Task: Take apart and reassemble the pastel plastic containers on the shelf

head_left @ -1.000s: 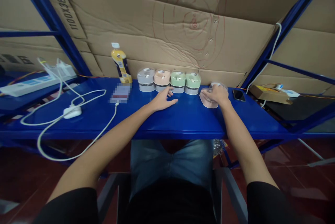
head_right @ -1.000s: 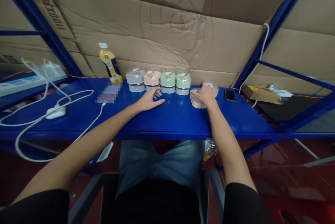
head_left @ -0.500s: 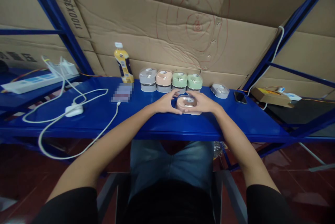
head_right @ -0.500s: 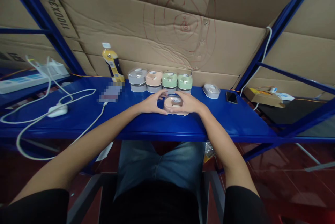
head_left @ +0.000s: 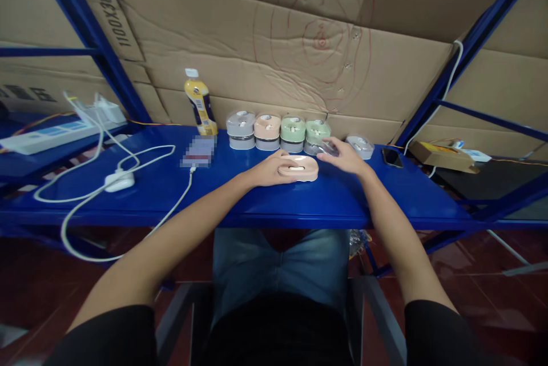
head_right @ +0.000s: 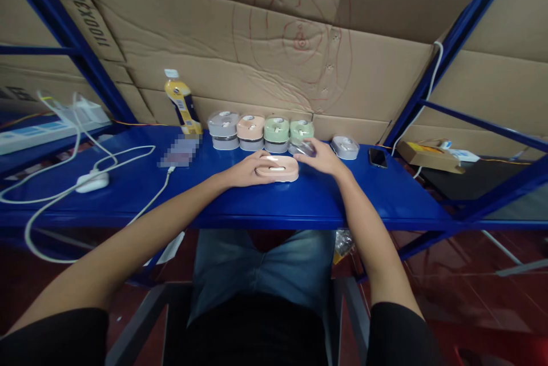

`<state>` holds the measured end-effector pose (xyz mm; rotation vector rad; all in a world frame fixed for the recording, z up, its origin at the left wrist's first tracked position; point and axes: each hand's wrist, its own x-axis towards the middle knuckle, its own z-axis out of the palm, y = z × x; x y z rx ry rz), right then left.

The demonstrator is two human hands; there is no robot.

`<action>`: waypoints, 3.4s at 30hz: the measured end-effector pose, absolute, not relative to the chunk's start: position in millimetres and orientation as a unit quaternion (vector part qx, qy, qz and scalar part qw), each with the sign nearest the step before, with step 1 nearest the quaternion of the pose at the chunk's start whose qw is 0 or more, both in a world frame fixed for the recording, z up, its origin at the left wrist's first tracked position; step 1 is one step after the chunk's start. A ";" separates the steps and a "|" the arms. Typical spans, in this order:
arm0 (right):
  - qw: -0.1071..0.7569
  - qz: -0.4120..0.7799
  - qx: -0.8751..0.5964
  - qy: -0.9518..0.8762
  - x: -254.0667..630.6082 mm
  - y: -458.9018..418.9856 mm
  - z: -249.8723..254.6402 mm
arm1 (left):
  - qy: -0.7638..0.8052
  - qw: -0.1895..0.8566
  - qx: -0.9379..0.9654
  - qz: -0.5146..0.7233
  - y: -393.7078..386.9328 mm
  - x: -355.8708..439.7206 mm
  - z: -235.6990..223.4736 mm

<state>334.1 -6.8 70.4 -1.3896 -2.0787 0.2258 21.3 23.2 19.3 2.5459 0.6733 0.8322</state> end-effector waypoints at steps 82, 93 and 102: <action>0.152 -0.063 -0.534 -0.829 349.3 -94.3 37.0 | 0.306 0.195 0.892 0.269 31.6 23.4 7.7; 0.059 -0.090 -0.765 -0.635 357.2 -58.8 48.3 | 0.319 0.201 0.889 0.261 30.9 25.2 11.9; 0.118 -0.145 -0.754 -0.630 348.6 0.5 69.0 | 0.311 0.198 0.890 0.268 35.6 24.9 9.0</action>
